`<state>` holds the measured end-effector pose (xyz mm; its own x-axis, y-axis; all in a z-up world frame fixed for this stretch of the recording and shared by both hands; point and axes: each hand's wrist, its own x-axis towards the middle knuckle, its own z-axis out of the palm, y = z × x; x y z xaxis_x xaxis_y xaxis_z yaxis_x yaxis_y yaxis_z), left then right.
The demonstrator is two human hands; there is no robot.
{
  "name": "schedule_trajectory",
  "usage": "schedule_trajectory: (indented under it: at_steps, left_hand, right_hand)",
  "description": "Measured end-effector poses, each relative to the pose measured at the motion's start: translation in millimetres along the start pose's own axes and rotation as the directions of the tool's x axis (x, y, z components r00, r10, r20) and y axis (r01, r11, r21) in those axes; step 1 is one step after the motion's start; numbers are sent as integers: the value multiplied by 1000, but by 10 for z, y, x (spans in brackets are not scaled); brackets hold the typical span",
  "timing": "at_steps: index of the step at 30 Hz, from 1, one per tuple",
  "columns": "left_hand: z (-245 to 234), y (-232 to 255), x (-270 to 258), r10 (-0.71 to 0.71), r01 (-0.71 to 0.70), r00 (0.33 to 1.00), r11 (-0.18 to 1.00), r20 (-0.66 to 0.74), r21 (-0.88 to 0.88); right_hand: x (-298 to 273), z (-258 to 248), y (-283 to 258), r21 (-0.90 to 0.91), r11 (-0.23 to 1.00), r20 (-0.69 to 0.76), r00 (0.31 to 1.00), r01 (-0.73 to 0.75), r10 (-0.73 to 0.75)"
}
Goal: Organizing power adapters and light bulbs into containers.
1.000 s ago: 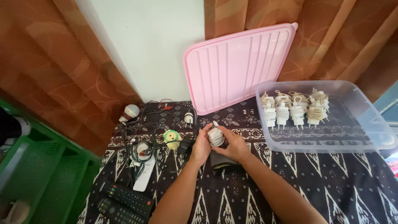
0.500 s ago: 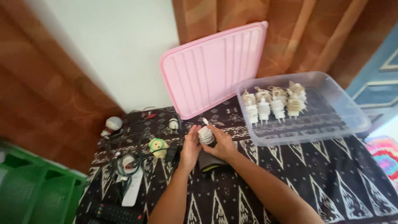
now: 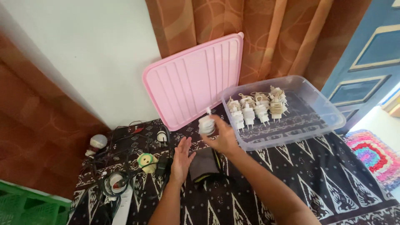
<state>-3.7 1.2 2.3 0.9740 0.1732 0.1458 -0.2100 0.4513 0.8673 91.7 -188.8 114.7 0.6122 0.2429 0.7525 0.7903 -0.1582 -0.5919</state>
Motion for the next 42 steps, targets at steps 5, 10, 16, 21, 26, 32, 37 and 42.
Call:
schedule_trajectory:
  at_steps: [5,10,16,21,26,32,37,42]
  left_hand:
    - [67,71,-10,-5,5,1000,1000,-2,5]
    - [114,127,-27,-4,4,1000,1000,2,3]
    - [152,180,-32,-35,37,999,997,-24,73]
    - [147,174,-32,-23,23,1000,1000,4,20]
    - [164,194,-50,-22,21,1000,1000,8,11]
    - [155,190,-38,-23,23,1000,1000,8,11]
    - [120,148,-33,-21,21,1000,1000,11,6]
    - [122,143,-12,-57,58,998,996,-25,62]
  right_hand:
    - [355,-450,54,-61,994,-1,995,-96,96]
    - [528,-912,353,-194,978,-5,997,-80,81]
    - [516,-1374,819,-431,885,31,978,-175,208]
    - [419,-1514,1028,-599,760,61,931,-254,360]
    - [268,-1509,1317,-604,757,96,921,-248,378]
    - [230,-1450,1444,-651,705,116,881,-281,458]
    - [212,-1445,1480,-687,661,126,847,-300,516]
    - [220,-1423,1485,-748,573,155,749,-337,644]
